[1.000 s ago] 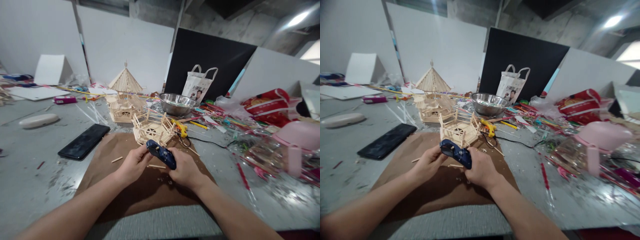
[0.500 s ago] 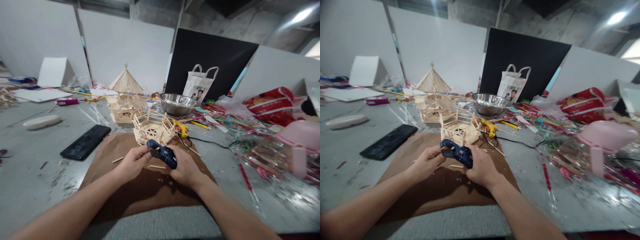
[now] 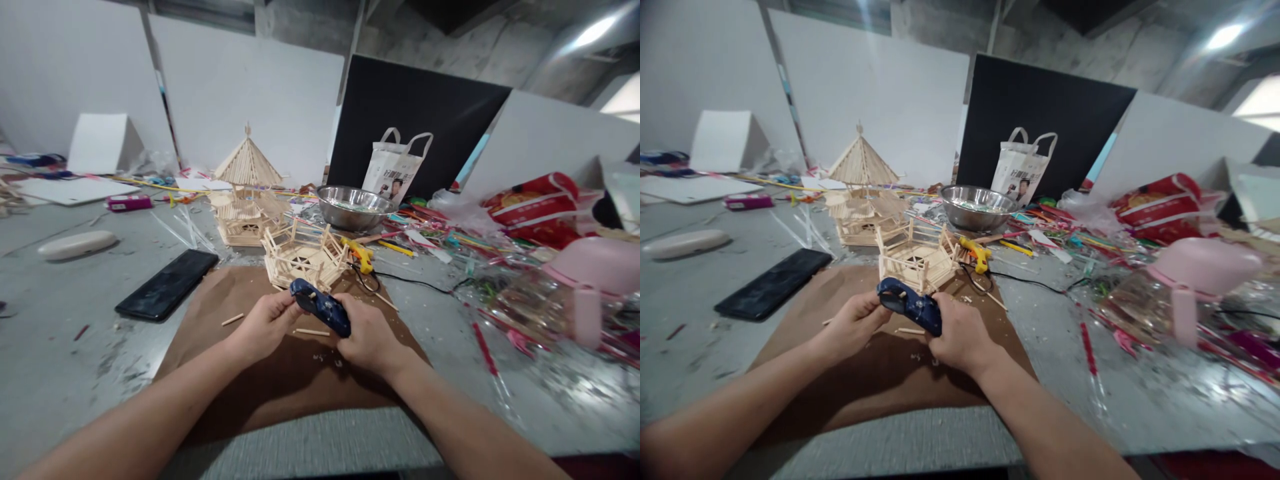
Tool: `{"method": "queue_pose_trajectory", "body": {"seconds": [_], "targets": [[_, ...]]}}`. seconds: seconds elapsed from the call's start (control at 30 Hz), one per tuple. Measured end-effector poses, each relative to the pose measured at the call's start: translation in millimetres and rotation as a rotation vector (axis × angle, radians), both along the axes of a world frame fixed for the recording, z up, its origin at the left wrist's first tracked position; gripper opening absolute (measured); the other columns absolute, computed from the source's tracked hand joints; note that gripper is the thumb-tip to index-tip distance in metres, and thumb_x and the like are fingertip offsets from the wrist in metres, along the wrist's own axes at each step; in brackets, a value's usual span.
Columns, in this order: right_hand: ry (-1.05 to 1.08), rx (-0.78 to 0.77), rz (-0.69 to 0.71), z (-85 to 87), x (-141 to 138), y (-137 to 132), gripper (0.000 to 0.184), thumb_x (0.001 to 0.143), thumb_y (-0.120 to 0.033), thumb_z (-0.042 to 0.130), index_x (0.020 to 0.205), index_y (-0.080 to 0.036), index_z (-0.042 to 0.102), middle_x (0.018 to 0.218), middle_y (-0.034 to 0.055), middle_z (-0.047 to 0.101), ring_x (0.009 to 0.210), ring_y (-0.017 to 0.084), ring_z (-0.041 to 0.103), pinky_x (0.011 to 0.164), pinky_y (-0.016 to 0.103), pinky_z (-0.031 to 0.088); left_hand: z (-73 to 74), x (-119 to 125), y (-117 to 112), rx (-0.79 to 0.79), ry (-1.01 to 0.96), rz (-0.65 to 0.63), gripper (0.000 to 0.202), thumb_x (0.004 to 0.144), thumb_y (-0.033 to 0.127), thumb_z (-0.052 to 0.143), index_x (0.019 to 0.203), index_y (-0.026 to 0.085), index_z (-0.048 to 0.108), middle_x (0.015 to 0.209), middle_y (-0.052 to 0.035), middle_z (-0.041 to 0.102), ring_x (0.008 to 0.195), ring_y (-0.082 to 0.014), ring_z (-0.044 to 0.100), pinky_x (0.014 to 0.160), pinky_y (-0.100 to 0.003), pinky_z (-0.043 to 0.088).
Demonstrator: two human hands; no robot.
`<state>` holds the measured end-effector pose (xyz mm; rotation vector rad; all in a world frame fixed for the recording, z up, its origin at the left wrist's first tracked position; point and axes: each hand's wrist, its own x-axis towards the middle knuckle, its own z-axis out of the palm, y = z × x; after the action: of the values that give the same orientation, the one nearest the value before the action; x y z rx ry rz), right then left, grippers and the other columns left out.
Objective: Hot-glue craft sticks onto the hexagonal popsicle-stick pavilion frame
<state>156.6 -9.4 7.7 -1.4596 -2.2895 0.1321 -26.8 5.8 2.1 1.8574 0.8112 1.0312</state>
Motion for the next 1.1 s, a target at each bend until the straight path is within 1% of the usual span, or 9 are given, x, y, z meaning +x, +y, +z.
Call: {"method": "queue_pose_trajectory", "body": {"seconds": [0.1, 0.3, 0.6, 0.73, 0.93, 1.1], "targets": [[-0.020, 0.013, -0.008, 0.3, -0.7, -0.3, 0.036, 0.061, -0.019, 0.047, 0.097, -0.014, 0.047, 0.084, 0.0082, 0.061, 0.073, 0.020, 0.056, 0.065, 0.029, 0.040, -3.0, -0.2, 1.8, 0.029, -0.006, 0.008, 0.032, 0.081, 0.031, 0.038, 0.093, 0.012, 0.060, 0.083, -0.0037, 0.062, 0.081, -0.0151, 0.052, 0.078, -0.026, 0.040], [-0.072, -0.003, -0.029, 0.1, -0.3, 0.0, 0.033, 0.063, -0.020, 0.046, 0.095, -0.014, 0.047, 0.081, 0.0079, 0.060, 0.070, 0.021, 0.056, 0.063, 0.029, 0.039, -5.7, 0.8, 2.9, 0.056, 0.014, 0.044, 0.031, 0.081, 0.030, 0.037, 0.093, 0.012, 0.059, 0.083, -0.0029, 0.061, 0.079, -0.0138, 0.052, 0.076, -0.024, 0.040], [-0.109, 0.006, -0.045, 2.4, -1.6, 0.1, 0.027, 0.064, -0.020, 0.045, 0.090, -0.015, 0.048, 0.077, 0.0074, 0.060, 0.069, 0.019, 0.056, 0.061, 0.027, 0.038, -6.5, 1.4, 4.7, 0.059, 0.080, 0.115, 0.033, 0.081, 0.033, 0.036, 0.085, 0.012, 0.060, 0.072, -0.0008, 0.057, 0.072, -0.0125, 0.050, 0.068, -0.021, 0.041], [-0.130, 0.006, -0.051, 2.1, -1.8, 0.4, 0.025, 0.065, -0.021, 0.045, 0.089, -0.016, 0.048, 0.075, 0.0064, 0.060, 0.067, 0.019, 0.056, 0.060, 0.027, 0.037, -8.3, 1.2, 5.7, 0.062, 0.088, 0.133, 0.032, 0.081, 0.034, 0.035, 0.082, 0.012, 0.059, 0.073, -0.0004, 0.056, 0.070, -0.0117, 0.049, 0.067, -0.020, 0.040], [-0.151, -0.005, -0.066, 2.7, -1.9, 0.5, 0.023, 0.066, -0.022, 0.044, 0.087, -0.016, 0.048, 0.075, 0.0073, 0.061, 0.070, 0.019, 0.057, 0.062, 0.028, 0.038, -9.1, 2.2, 5.6, 0.068, 0.079, 0.116, 0.032, 0.081, 0.033, 0.034, 0.082, 0.011, 0.057, 0.074, -0.0008, 0.056, 0.072, -0.0118, 0.048, 0.069, -0.021, 0.040], [-0.131, 0.017, -0.076, 1.0, -2.4, 1.7, 0.029, 0.064, -0.022, 0.044, 0.092, -0.015, 0.047, 0.078, 0.0074, 0.061, 0.070, 0.021, 0.057, 0.062, 0.029, 0.039, -9.5, 3.5, 5.7, 0.103, 0.046, 0.167, 0.029, 0.081, 0.032, 0.036, 0.083, 0.012, 0.057, 0.078, -0.0014, 0.057, 0.074, -0.0124, 0.049, 0.070, -0.021, 0.039]]}}
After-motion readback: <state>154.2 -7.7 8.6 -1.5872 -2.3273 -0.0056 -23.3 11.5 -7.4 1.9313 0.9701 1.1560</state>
